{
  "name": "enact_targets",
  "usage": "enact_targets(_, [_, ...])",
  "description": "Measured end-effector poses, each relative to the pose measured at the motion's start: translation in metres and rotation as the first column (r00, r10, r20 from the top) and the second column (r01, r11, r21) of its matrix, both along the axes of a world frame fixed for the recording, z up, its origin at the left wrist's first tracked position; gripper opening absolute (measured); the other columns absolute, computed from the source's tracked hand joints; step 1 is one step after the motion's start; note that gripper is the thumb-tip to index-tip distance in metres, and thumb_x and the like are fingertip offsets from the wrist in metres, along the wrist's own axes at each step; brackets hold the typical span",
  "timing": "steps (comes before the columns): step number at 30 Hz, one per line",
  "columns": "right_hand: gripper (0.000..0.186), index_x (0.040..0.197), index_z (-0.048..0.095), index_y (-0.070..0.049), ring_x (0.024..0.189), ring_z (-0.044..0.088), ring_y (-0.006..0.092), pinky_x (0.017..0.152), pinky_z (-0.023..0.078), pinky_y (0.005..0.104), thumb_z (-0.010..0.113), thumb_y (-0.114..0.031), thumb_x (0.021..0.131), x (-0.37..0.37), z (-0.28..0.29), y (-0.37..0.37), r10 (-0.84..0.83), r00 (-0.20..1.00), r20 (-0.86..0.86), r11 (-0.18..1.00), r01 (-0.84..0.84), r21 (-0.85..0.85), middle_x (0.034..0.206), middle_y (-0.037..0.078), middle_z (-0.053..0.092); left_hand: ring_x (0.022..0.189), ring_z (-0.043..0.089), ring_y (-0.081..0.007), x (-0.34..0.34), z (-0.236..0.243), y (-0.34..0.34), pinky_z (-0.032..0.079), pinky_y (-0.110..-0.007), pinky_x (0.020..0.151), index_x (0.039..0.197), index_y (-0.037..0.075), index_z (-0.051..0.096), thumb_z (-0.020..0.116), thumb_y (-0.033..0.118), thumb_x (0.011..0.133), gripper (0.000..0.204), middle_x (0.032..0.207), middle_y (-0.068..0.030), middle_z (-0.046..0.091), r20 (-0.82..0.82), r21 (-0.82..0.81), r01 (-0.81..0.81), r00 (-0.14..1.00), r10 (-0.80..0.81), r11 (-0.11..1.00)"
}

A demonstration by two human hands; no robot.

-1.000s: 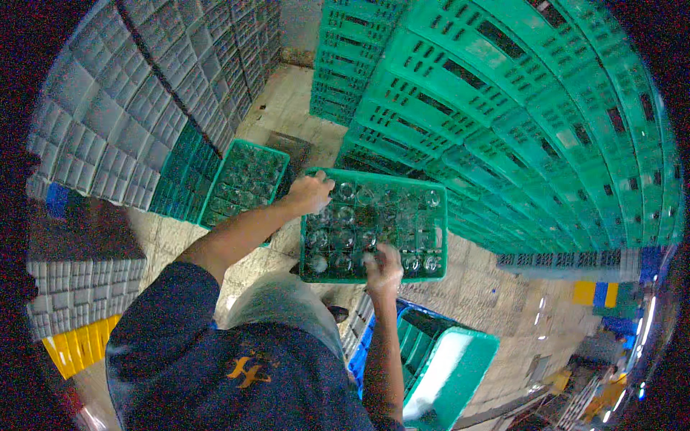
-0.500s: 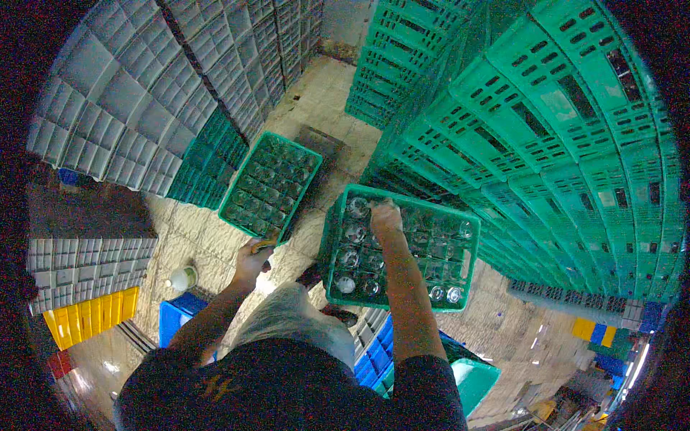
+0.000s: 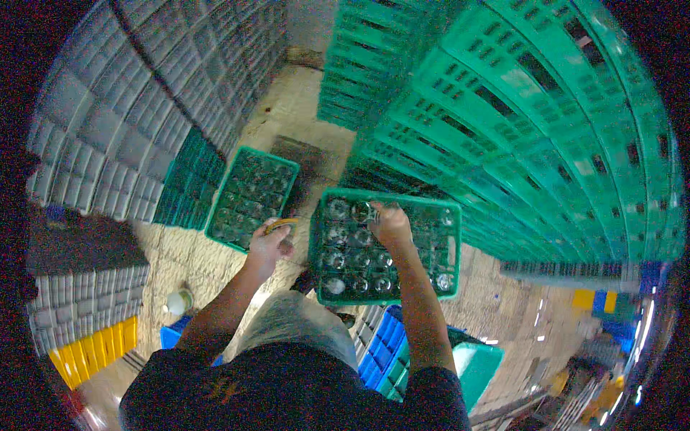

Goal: The person washes small glass tumblers one by one using a yellow sponge in a green tub filled with soapy water. They rinse each glass and place it into a green crate, repeating the process throughout the clip.

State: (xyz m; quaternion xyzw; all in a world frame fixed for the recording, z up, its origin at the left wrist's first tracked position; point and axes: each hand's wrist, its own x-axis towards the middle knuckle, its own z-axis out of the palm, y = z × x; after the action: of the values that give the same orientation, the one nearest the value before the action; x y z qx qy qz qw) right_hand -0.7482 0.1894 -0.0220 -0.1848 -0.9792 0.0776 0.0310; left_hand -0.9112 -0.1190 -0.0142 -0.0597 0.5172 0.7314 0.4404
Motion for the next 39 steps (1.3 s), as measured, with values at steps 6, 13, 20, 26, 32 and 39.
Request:
enact_targets(6, [0.059,0.135,0.063,-0.009,0.080,0.066,0.0148,0.068,0.056,0.0314,0.082,-0.006,0.079,0.117,0.073,-0.047,-0.654,0.743,-0.142,0.255,0.039,-0.966,0.096,0.004,0.070,0.086,0.068,-0.0154,0.043,0.033,0.073,0.054,-0.029,0.070,0.125,0.006,0.062,0.069,0.017,0.097,0.031,0.106,-0.0072,0.070,-0.124,0.101,0.162,0.981,-0.149,0.982])
enact_targets(13, [0.059,0.142,0.054,-0.012,0.094,0.073,0.0221,0.075,0.061,0.0348,0.077,-0.017,0.088,0.257,0.105,-0.132,-0.923,0.345,-0.172,0.048,-0.338,-0.940,0.112,0.007,0.071,0.114,0.062,-0.0340,0.225,0.099,0.140,0.049,-0.041,0.100,0.121,0.001,0.062,0.072,0.003,0.089,0.034,0.118,-0.0163,0.063,-0.972,-0.008,0.504,0.198,-0.124,0.863])
enact_targets(20, [0.037,0.110,0.060,-0.011,0.066,0.065,0.0218,0.041,0.048,0.0309,0.066,-0.045,0.098,0.435,0.055,-0.190,-0.946,-0.318,0.060,0.216,-0.759,-0.614,0.090,0.009,0.067,0.100,0.068,-0.0267,0.438,0.149,0.122,0.054,-0.041,0.090,0.124,-0.001,0.061,0.070,0.010,0.094,0.033,0.111,-0.0140,0.069,-0.962,-0.031,0.933,0.068,-0.263,0.358])
enact_targets(26, [0.033,0.109,0.062,-0.013,0.069,0.068,0.0247,0.045,0.051,0.0342,0.065,-0.044,0.098,0.623,0.038,-0.291,-0.670,-0.721,0.174,0.496,-0.610,-0.617,0.089,0.010,0.069,0.098,0.066,-0.0181,0.612,0.097,0.149,0.057,-0.034,0.079,0.123,0.002,0.063,0.065,0.016,0.099,0.027,0.112,-0.0066,0.068,-0.664,0.018,0.984,0.145,-0.734,0.178])
enact_targets(32, [0.040,0.115,0.058,-0.013,0.069,0.066,0.0224,0.046,0.050,0.0338,0.070,-0.046,0.096,0.720,0.045,-0.367,-0.420,-0.855,0.302,0.577,-0.509,-0.638,0.095,0.012,0.068,0.101,0.067,-0.0292,0.789,-0.079,0.212,0.058,-0.042,0.081,0.123,0.005,0.063,0.059,0.017,0.096,0.029,0.116,-0.0140,0.068,-0.589,-0.800,0.593,-0.805,-0.067,-0.094])
enact_targets(39, [0.037,0.112,0.061,-0.011,0.067,0.067,0.0215,0.046,0.051,0.0340,0.071,-0.044,0.095,0.755,0.043,-0.409,-0.262,-0.926,0.271,0.606,-0.377,-0.701,0.090,0.010,0.069,0.101,0.071,-0.0394,0.811,-0.204,0.099,0.057,-0.051,0.089,0.124,0.004,0.067,0.056,0.012,0.093,0.034,0.119,-0.0246,0.071,-0.117,-0.941,-0.088,-0.823,0.556,-0.328])
